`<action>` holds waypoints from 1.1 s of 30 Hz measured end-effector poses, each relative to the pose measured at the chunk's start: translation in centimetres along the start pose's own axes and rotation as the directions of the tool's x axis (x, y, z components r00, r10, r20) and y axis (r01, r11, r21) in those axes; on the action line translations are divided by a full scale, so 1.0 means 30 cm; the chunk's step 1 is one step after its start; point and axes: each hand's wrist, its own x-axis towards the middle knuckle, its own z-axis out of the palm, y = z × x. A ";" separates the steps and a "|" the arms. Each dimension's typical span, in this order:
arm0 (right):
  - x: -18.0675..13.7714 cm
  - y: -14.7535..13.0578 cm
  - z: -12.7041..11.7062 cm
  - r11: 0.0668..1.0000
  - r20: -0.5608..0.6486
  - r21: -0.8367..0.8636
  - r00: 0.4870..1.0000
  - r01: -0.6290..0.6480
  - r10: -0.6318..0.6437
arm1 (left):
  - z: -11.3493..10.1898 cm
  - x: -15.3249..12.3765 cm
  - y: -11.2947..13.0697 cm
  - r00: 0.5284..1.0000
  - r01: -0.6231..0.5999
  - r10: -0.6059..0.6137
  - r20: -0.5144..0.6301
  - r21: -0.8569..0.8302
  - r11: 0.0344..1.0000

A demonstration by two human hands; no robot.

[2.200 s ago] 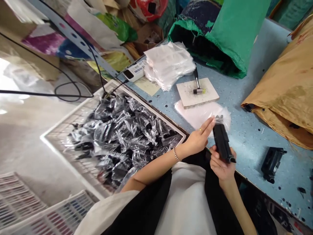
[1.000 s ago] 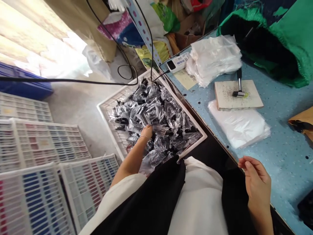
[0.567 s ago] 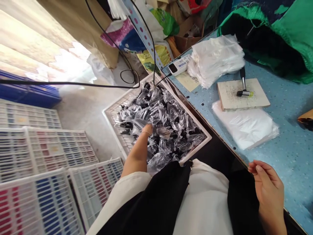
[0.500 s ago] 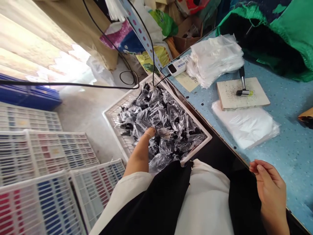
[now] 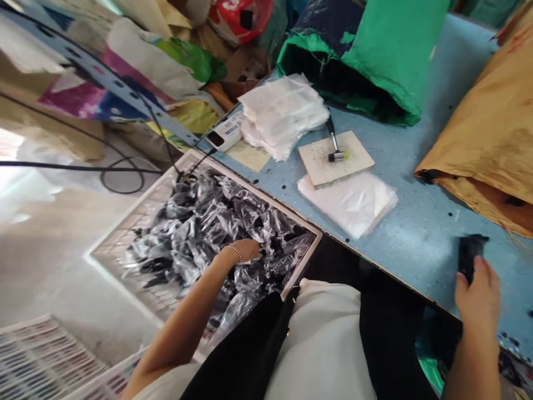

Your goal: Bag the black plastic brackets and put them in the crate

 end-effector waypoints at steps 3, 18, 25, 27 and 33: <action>0.028 -0.030 0.014 0.997 0.055 0.044 0.997 0.058 -0.060 | -0.076 -0.004 0.301 0.887 -0.462 0.449 -0.112 -0.182 0.868; -0.036 -0.217 0.024 0.960 0.181 -0.099 0.953 0.262 -0.242 | -0.238 0.119 0.824 0.669 -0.705 0.426 -0.610 -0.338 0.623; -0.063 -0.167 -0.032 0.966 0.293 0.146 0.942 -0.212 0.163 | -0.197 0.132 0.802 0.482 -0.812 0.502 -0.718 -0.152 0.563; -0.065 -0.235 -0.019 0.750 0.495 0.498 0.853 -0.435 0.166 | -0.179 0.147 0.805 0.398 -0.845 0.577 -0.713 -0.040 0.532; -0.062 -0.552 0.150 -0.128 0.862 0.391 0.411 -0.911 -0.295 | -0.199 0.179 0.765 0.347 -0.836 0.557 -0.754 0.020 0.548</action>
